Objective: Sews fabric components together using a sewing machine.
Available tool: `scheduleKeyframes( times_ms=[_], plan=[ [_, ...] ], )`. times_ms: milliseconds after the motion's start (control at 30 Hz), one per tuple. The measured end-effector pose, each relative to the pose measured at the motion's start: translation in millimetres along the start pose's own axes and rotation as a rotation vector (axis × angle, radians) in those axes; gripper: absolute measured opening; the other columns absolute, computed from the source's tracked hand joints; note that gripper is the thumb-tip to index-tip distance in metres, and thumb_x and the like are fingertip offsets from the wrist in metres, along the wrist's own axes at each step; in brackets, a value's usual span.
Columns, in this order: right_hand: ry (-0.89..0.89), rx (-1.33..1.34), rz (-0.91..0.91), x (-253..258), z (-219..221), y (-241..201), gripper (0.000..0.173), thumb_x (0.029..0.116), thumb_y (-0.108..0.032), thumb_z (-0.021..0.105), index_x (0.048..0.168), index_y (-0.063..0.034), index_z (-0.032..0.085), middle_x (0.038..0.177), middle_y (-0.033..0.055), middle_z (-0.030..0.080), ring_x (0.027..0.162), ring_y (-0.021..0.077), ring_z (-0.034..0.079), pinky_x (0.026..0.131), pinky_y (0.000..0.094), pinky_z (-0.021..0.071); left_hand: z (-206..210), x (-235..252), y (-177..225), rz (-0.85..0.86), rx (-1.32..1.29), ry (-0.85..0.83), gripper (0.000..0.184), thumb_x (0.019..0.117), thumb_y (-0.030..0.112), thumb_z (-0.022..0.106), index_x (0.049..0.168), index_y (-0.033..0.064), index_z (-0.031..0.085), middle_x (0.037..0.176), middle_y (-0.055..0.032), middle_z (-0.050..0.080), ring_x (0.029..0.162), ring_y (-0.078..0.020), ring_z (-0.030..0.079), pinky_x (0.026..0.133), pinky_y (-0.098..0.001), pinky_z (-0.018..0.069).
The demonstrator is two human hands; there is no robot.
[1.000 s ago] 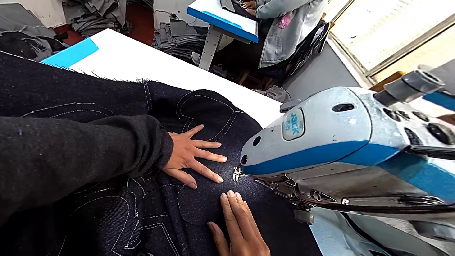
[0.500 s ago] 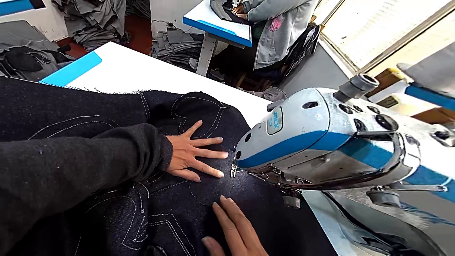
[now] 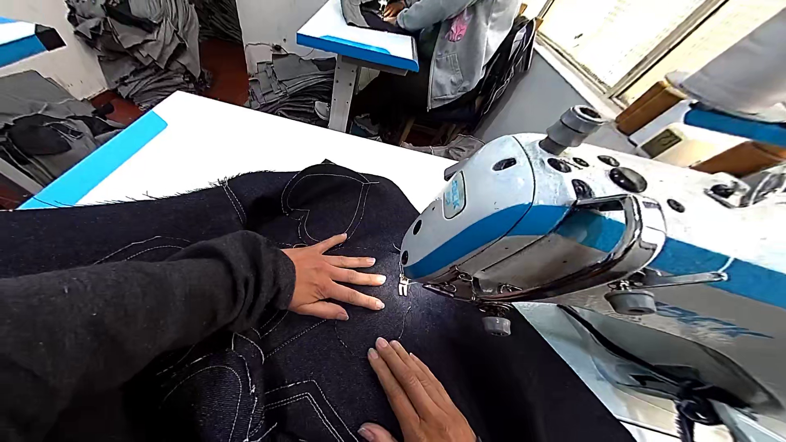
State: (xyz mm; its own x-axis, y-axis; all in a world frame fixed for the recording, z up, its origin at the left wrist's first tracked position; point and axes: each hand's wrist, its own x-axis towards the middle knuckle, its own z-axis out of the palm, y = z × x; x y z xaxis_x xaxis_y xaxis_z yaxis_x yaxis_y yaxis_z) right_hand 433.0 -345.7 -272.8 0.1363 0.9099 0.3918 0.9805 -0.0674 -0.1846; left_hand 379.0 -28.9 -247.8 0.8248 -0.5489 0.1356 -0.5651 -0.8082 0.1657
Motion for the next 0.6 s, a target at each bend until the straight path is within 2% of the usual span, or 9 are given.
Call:
scheduleKeyframes(
  times_ms=[100, 233, 367, 433, 500, 600],
  plan=[
    [0.026, 0.023, -0.047, 4, 2, 16, 0.074, 0.1022, -0.063, 0.040, 0.141, -0.0036, 0.059, 0.145, 0.0141, 0.061, 0.136, 0.0269, 0.057, 0.115, 0.0398, 0.0433, 1, -2, 5, -0.072, 0.008, 0.004, 0.052, 0.1056, 0.052, 0.033, 0.154, 0.0391, 0.046, 0.164, 0.0049, 0.038, 0.156, -0.0271, 0.027, 0.120, -0.0718, 0.0124],
    [0.026, 0.134, -0.148, 16, -1, 59, 0.062, 0.1042, -0.055, 0.043, 0.140, -0.0078, 0.061, 0.142, 0.0118, 0.063, 0.135, 0.0251, 0.058, 0.113, 0.0405, 0.0461, 0, 2, 19, -0.235, 0.036, 0.016, 0.051, 0.1063, 0.051, 0.033, 0.154, 0.0374, 0.046, 0.165, 0.0025, 0.037, 0.155, -0.0302, 0.027, 0.117, -0.0748, 0.0141],
    [-0.125, 0.104, -0.211, 32, -25, 87, 0.053, 0.1040, -0.046, 0.046, 0.136, -0.0089, 0.065, 0.140, 0.0092, 0.065, 0.132, 0.0253, 0.061, 0.108, 0.0454, 0.0508, 1, 8, 34, -0.396, 0.040, 0.034, 0.052, 0.1064, 0.050, 0.034, 0.155, 0.0357, 0.045, 0.166, 0.0006, 0.035, 0.156, -0.0315, 0.025, 0.116, -0.0773, 0.0110],
    [-0.175, 0.046, -0.156, 36, -50, 71, 0.049, 0.1024, -0.043, 0.048, 0.128, -0.0067, 0.070, 0.132, 0.0112, 0.070, 0.124, 0.0293, 0.067, 0.101, 0.0512, 0.0547, 6, 8, 34, -0.419, 0.059, 0.066, 0.051, 0.1062, 0.051, 0.034, 0.154, 0.0368, 0.046, 0.165, 0.0004, 0.037, 0.155, -0.0326, 0.027, 0.115, -0.0785, 0.0121],
    [-0.173, 0.076, -0.050, 38, -75, 31, 0.046, 0.1029, -0.042, 0.051, 0.123, -0.0064, 0.072, 0.128, 0.0118, 0.072, 0.123, 0.0305, 0.067, 0.103, 0.0514, 0.0539, 4, 9, 31, -0.418, 0.036, 0.067, 0.051, 0.1063, 0.051, 0.033, 0.154, 0.0382, 0.046, 0.165, 0.0008, 0.036, 0.155, -0.0332, 0.027, 0.114, -0.0790, 0.0133],
    [-0.111, 0.169, 0.116, 41, -62, -23, 0.056, 0.1011, -0.050, 0.053, 0.127, -0.0042, 0.071, 0.136, 0.0176, 0.067, 0.130, 0.0358, 0.062, 0.108, 0.0514, 0.0502, 1, 8, 26, -0.395, 0.002, 0.047, 0.052, 0.1063, 0.051, 0.032, 0.154, 0.0368, 0.047, 0.165, -0.0002, 0.037, 0.155, -0.0348, 0.026, 0.113, -0.0801, 0.0109]
  ],
)
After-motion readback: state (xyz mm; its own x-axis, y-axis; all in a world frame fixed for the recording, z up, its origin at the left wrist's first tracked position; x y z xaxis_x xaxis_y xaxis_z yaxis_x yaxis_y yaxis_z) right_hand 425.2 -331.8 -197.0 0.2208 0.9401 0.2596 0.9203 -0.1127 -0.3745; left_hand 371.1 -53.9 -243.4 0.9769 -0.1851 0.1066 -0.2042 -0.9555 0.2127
